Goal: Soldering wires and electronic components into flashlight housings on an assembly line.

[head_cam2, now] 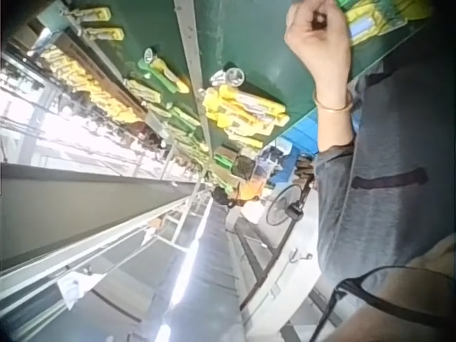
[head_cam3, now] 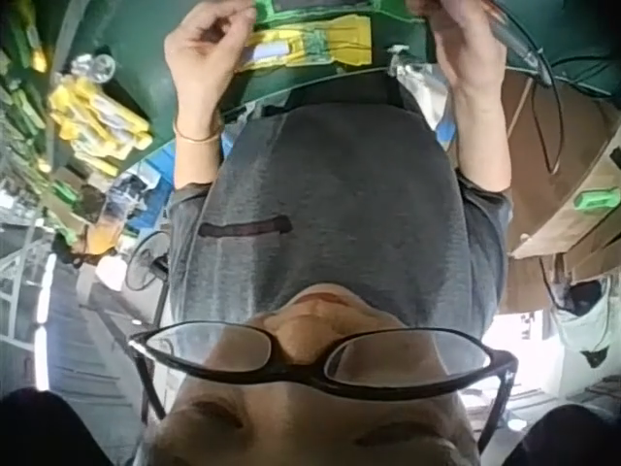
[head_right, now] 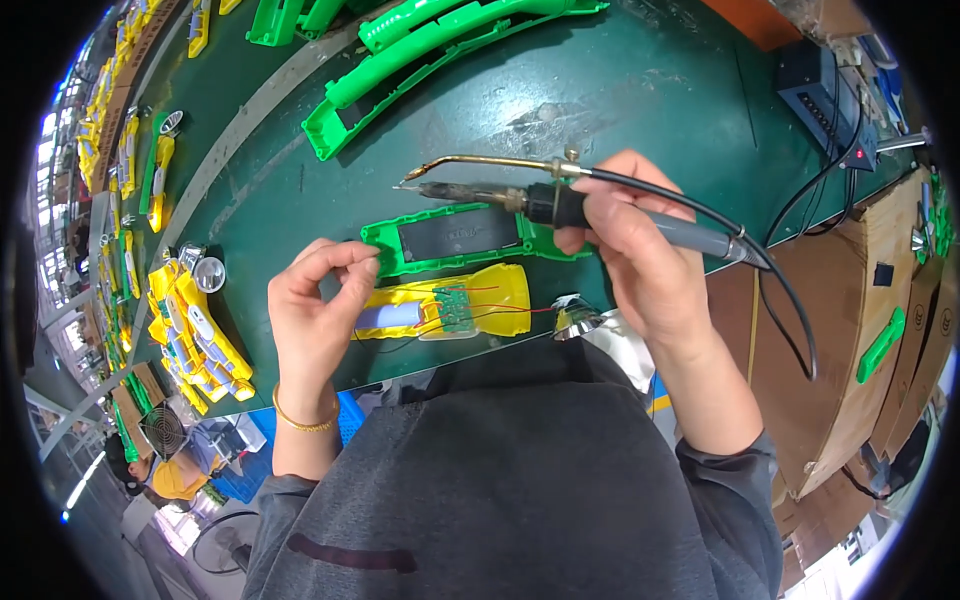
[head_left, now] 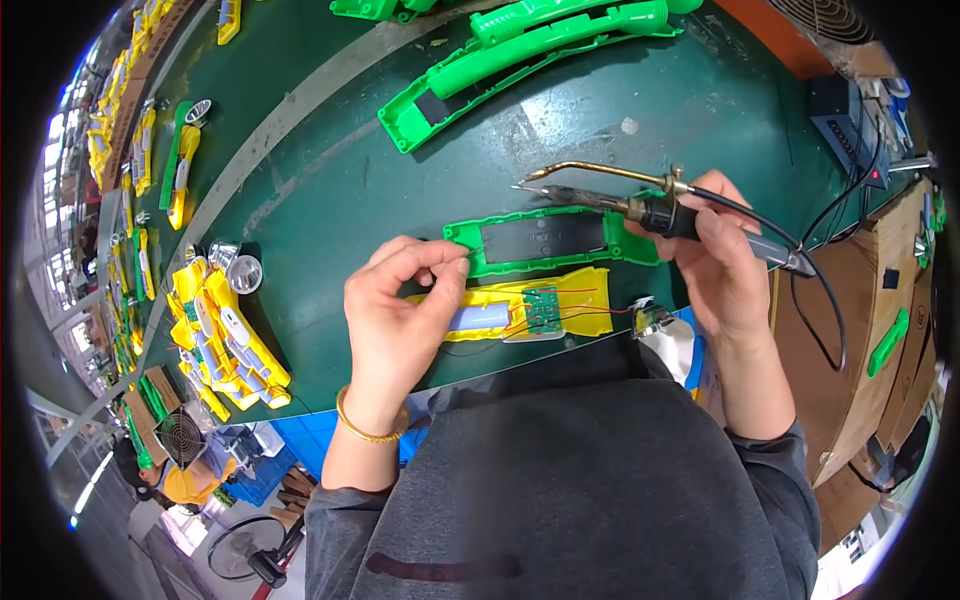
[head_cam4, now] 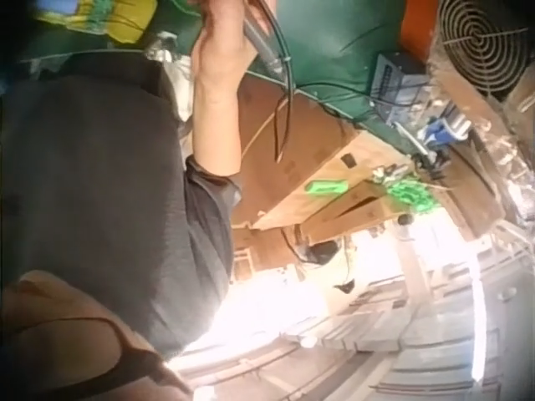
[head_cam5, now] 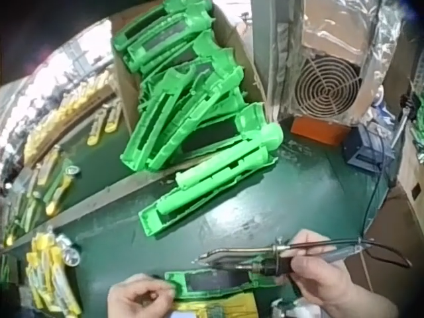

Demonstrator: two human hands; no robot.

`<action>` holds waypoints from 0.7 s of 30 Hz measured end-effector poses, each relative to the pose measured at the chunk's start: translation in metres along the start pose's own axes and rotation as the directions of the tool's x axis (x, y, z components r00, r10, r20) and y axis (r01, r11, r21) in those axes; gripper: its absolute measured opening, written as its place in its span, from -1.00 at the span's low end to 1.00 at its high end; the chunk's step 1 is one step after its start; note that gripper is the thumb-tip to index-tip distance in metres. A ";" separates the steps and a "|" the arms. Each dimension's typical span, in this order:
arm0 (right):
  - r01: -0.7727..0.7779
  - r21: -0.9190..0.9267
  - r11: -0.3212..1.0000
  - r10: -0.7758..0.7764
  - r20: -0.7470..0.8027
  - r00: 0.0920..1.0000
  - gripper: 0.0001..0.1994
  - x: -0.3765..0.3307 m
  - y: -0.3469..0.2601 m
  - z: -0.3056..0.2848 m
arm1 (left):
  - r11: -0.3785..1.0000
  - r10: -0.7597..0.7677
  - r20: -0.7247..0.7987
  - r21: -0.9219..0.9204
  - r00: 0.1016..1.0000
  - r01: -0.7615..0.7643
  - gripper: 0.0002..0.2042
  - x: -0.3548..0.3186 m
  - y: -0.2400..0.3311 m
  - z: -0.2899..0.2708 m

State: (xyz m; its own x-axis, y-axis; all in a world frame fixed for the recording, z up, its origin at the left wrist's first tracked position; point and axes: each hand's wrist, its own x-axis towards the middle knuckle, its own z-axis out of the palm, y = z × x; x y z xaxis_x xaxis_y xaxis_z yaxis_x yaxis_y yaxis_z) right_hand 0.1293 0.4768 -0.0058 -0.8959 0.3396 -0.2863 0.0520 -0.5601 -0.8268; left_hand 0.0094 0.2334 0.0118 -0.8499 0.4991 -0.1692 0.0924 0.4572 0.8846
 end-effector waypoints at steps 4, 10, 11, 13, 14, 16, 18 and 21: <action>0.027 -0.201 0.979 -0.026 0.004 1.000 -0.89 0.008 -0.010 0.012 | 0.935 0.052 0.156 0.339 0.986 -0.103 -0.95 0.015 0.015 -0.002; 0.013 -0.361 0.933 0.023 0.096 0.995 -0.88 0.006 -0.015 0.010 | 0.830 0.033 0.358 0.511 0.933 -0.225 -0.95 0.029 0.034 -0.001; -0.018 -0.380 0.925 0.052 0.080 0.995 -0.88 0.006 -0.015 0.011 | 0.819 0.025 0.393 0.520 0.919 -0.244 -0.92 0.031 0.035 0.000; -0.010 -0.320 0.947 0.029 0.056 0.998 -0.88 0.006 -0.010 0.009 | 0.805 0.030 0.381 0.539 0.924 -0.248 -0.92 0.028 0.038 0.004; -0.001 -0.263 0.965 0.009 0.030 1.000 -0.88 0.006 -0.008 0.008 | 0.793 0.037 0.368 0.555 0.929 -0.252 -0.92 0.025 0.040 0.007; 0.025 -0.267 0.963 -0.018 0.027 0.999 -0.88 0.005 -0.009 0.011 | 0.787 0.062 0.346 0.560 0.936 -0.260 -0.93 0.020 0.041 0.012; 0.052 -0.271 0.961 -0.046 0.027 0.999 -0.88 0.004 -0.010 0.009 | 0.780 0.088 0.322 0.566 0.943 -0.266 -0.93 0.016 0.035 0.015; 0.056 -0.198 0.979 -0.050 0.039 0.998 -0.88 0.005 -0.010 0.004 | 0.901 0.043 0.226 0.413 0.973 -0.135 -0.95 0.013 0.028 0.016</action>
State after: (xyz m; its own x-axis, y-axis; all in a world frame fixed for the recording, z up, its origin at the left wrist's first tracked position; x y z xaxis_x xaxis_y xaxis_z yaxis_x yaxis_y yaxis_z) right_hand 0.1227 0.4807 0.0027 -0.9139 0.3373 -0.2259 0.0877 -0.3794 -0.9211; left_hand 0.0092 0.2643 0.0275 -0.7061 0.6714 -0.2250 0.4123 0.6482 0.6402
